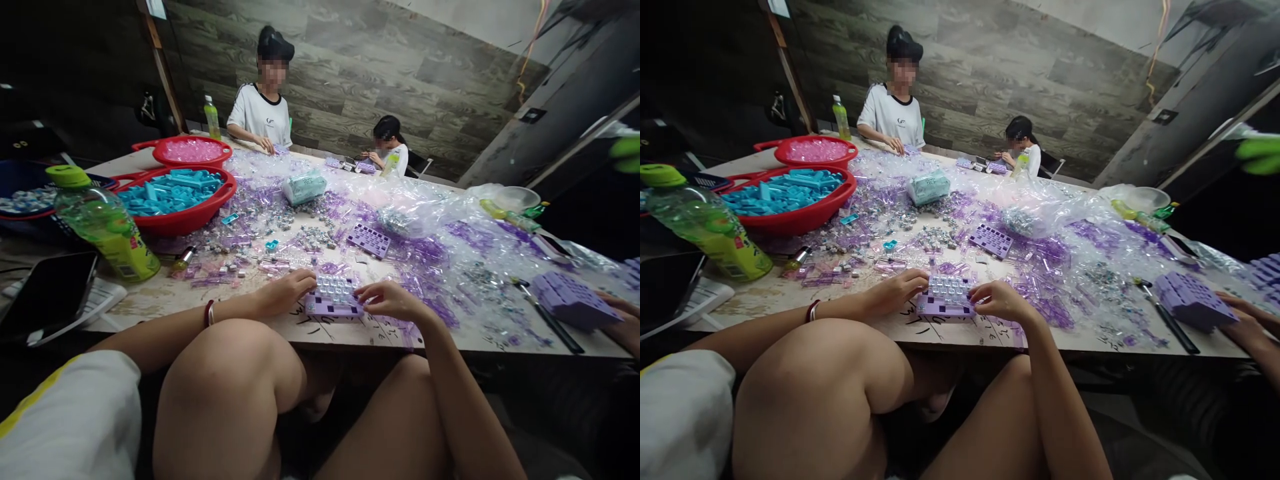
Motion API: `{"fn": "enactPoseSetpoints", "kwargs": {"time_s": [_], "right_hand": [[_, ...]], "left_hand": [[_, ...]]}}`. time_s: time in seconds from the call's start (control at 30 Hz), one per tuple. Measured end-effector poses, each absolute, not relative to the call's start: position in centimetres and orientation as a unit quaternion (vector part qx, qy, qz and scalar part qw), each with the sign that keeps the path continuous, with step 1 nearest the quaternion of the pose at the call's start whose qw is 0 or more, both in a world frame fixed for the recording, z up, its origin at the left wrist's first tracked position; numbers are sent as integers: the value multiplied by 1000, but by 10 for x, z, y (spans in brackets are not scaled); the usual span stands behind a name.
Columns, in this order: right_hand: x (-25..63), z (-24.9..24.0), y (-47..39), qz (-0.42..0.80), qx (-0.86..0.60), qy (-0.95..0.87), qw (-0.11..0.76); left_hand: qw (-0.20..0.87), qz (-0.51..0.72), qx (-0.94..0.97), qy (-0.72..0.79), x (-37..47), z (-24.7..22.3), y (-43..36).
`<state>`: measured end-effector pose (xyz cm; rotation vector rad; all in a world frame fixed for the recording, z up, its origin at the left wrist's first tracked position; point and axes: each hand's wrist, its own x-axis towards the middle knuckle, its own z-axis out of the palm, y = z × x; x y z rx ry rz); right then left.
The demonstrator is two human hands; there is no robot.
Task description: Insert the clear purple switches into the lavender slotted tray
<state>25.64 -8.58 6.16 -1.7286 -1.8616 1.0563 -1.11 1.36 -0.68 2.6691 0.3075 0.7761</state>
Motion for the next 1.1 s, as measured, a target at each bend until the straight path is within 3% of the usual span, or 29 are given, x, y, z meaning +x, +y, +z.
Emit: {"fn": "enactPoseSetpoints", "kwargs": {"time_s": [0.23, 0.6, 1.1], "right_hand": [[253, 56, -86, 358, -573, -714, 182], [250, 67, -100, 251, -615, -725, 179], [273, 64, -95, 269, -665, -678, 160]], "left_hand": [[280, 317, 896, 130, -11, -11, 9], [313, 324, 891, 61, -10, -4, -1], [334, 330, 879, 79, -5, -8, -6]]}}
